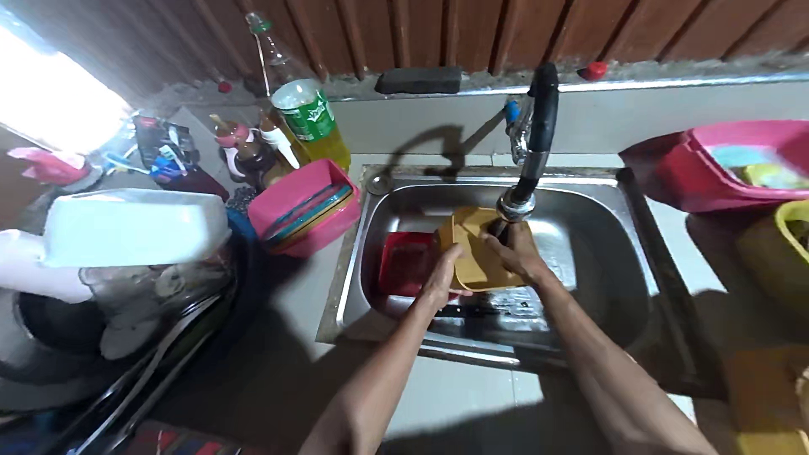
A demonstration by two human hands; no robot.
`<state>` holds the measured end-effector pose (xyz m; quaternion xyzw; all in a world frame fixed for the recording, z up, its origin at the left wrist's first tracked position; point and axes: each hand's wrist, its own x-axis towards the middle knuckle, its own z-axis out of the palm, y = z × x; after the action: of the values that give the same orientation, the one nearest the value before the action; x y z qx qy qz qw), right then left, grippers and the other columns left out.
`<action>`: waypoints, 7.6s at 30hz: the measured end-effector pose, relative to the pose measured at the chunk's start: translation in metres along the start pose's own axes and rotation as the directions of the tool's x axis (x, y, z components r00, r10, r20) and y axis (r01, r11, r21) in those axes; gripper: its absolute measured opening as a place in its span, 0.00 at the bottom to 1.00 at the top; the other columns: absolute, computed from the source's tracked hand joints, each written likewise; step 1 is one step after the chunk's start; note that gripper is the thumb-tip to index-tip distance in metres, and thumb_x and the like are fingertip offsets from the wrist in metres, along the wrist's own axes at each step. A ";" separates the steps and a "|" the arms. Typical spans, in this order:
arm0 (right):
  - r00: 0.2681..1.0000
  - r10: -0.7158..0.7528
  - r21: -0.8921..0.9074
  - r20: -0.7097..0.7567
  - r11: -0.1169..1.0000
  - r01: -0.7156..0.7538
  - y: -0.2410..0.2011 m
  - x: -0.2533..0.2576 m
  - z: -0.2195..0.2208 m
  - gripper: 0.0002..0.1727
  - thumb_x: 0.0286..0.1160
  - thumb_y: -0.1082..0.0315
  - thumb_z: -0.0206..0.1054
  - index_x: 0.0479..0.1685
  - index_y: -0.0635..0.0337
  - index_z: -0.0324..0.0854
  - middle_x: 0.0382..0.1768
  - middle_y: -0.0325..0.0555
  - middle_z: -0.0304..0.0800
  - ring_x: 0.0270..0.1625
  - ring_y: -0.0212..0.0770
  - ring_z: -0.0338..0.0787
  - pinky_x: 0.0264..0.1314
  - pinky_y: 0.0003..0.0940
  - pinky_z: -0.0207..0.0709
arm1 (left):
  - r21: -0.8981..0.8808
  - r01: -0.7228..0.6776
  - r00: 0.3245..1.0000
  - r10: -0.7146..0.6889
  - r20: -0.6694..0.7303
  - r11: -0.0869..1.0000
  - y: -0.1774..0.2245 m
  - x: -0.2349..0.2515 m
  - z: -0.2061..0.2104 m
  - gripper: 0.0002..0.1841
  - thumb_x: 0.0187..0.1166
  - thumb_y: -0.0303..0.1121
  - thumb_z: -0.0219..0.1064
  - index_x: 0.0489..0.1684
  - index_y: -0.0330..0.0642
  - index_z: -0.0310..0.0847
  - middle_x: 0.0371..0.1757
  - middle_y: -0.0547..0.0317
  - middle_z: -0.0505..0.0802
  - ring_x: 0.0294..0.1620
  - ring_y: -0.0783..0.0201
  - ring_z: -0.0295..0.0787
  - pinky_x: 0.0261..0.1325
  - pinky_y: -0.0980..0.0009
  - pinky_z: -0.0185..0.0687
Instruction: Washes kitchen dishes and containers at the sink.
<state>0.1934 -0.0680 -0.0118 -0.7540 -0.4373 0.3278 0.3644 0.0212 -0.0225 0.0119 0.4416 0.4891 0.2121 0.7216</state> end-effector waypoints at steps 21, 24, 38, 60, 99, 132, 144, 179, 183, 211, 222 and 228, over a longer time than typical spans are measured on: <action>0.990 -0.089 -0.194 -0.109 0.979 0.066 -0.046 0.004 0.033 0.21 0.75 0.68 0.73 0.64 0.68 0.83 0.65 0.72 0.83 0.68 0.69 0.84 0.71 0.67 0.76 | 0.051 -0.081 0.989 0.086 -0.118 0.995 0.003 0.003 -0.003 0.37 0.84 0.62 0.59 0.94 0.70 0.51 0.78 0.42 0.80 0.69 0.41 0.83 0.58 0.40 0.86; 0.987 -0.131 -0.099 -0.096 0.988 0.121 -0.053 0.006 0.042 0.18 0.75 0.68 0.73 0.61 0.67 0.86 0.60 0.69 0.87 0.64 0.68 0.87 0.68 0.67 0.77 | 0.058 -0.179 0.977 0.184 -0.106 0.982 -0.001 0.005 0.000 0.38 0.84 0.58 0.62 0.94 0.64 0.53 0.83 0.50 0.76 0.79 0.50 0.75 0.75 0.44 0.75; 0.966 -0.081 -0.235 0.247 0.962 0.141 -0.050 0.003 0.045 0.23 0.62 0.70 0.80 0.61 0.53 0.88 0.67 0.65 0.80 0.67 0.65 0.82 0.64 0.64 0.79 | 0.025 -0.300 0.920 0.296 -0.256 0.954 0.005 0.009 -0.023 0.40 0.82 0.59 0.63 0.93 0.56 0.54 0.83 0.47 0.76 0.79 0.50 0.75 0.75 0.45 0.75; 0.969 -0.124 -0.544 0.215 0.809 0.224 -0.030 0.019 0.053 0.18 0.80 0.67 0.64 0.63 0.65 0.87 0.66 0.63 0.86 0.76 0.65 0.78 0.81 0.62 0.67 | 0.106 -0.389 0.828 0.398 -0.395 0.915 0.005 -0.002 -0.034 0.39 0.81 0.53 0.67 0.92 0.53 0.57 0.86 0.52 0.74 0.83 0.55 0.71 0.80 0.47 0.72; 0.614 -0.235 -0.324 0.753 0.681 0.657 -0.002 -0.006 0.085 0.16 0.80 0.62 0.66 0.56 0.64 0.89 0.63 0.65 0.88 0.74 0.66 0.81 0.80 0.66 0.66 | 0.993 0.052 0.374 0.924 0.083 -0.110 0.129 -0.075 -0.225 0.52 0.54 0.80 0.69 0.87 0.70 0.68 0.78 0.55 0.83 0.75 0.39 0.76 0.63 0.35 0.71; 0.933 -0.214 0.465 0.291 0.883 0.057 0.010 -0.006 -0.090 0.06 0.60 0.71 0.71 0.21 0.52 0.90 0.20 0.34 0.90 0.20 0.25 0.83 0.23 0.23 0.78 | 0.171 -0.409 0.872 0.328 0.364 0.896 0.015 0.050 -0.020 0.26 0.78 0.43 0.68 0.71 0.39 0.72 0.55 0.50 0.91 0.52 0.61 0.90 0.59 0.59 0.86; 0.973 -0.003 0.215 -0.231 0.975 0.054 0.015 0.017 0.025 0.23 0.89 0.56 0.57 0.64 0.70 0.80 0.55 0.62 0.89 0.59 0.55 0.88 0.66 0.58 0.79 | -0.345 0.023 0.921 -0.154 -0.357 0.938 -0.040 0.061 -0.010 0.27 0.90 0.51 0.56 0.68 0.32 0.79 0.63 0.37 0.88 0.64 0.45 0.86 0.66 0.44 0.82; 0.910 -0.335 -0.190 0.246 0.903 0.384 0.023 -0.005 0.053 0.24 0.88 0.66 0.56 0.80 0.66 0.74 0.88 0.62 0.63 0.93 0.57 0.57 0.95 0.52 0.50 | -0.405 0.078 0.865 -0.264 -0.427 0.911 -0.046 0.066 -0.026 0.31 0.92 0.52 0.53 0.79 0.32 0.68 0.76 0.34 0.79 0.76 0.42 0.75 0.73 0.40 0.74; 0.933 -0.329 -0.208 0.147 0.912 0.355 0.025 -0.007 0.052 0.20 0.85 0.68 0.56 0.69 0.63 0.83 0.74 0.62 0.80 0.80 0.59 0.75 0.85 0.54 0.65 | -0.305 0.069 0.888 -0.198 -0.416 0.950 -0.031 0.061 -0.037 0.29 0.90 0.51 0.57 0.74 0.32 0.74 0.71 0.37 0.83 0.72 0.44 0.80 0.71 0.43 0.77; 0.871 -0.228 0.235 -0.435 0.905 0.354 -0.049 0.046 -0.186 0.20 0.83 0.55 0.67 0.56 0.66 0.82 0.36 0.45 0.89 0.31 0.35 0.87 0.38 0.38 0.86 | -0.311 -0.211 0.944 0.111 -0.312 0.927 0.018 0.003 -0.018 0.21 0.91 0.45 0.54 0.66 0.37 0.79 0.54 0.46 0.92 0.52 0.55 0.92 0.53 0.52 0.90; 0.771 0.339 -0.353 -0.539 0.740 -0.572 0.086 0.074 -0.327 0.23 0.72 0.59 0.74 0.49 0.77 0.85 0.58 0.82 0.84 0.67 0.79 0.81 0.64 0.82 0.68 | -0.302 0.049 0.998 -0.060 -0.028 0.952 0.008 0.015 -0.009 0.17 0.93 0.38 0.50 0.66 0.38 0.77 0.52 0.51 0.92 0.53 0.60 0.92 0.56 0.60 0.89; 0.708 0.375 -0.045 -0.599 0.866 -0.497 0.086 0.058 -0.288 0.20 0.82 0.60 0.59 0.62 0.66 0.77 0.59 0.63 0.81 0.65 0.59 0.81 0.66 0.61 0.74 | -0.190 0.263 0.943 -0.293 -0.156 0.946 -0.005 0.017 -0.006 0.36 0.87 0.67 0.41 0.80 0.49 0.71 0.63 0.45 0.90 0.60 0.49 0.89 0.55 0.46 0.86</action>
<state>0.4870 -0.1213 0.0560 -0.9317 -0.1468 0.1171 0.3109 0.0227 -0.0101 -0.0020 0.2846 0.5913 0.1876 0.7309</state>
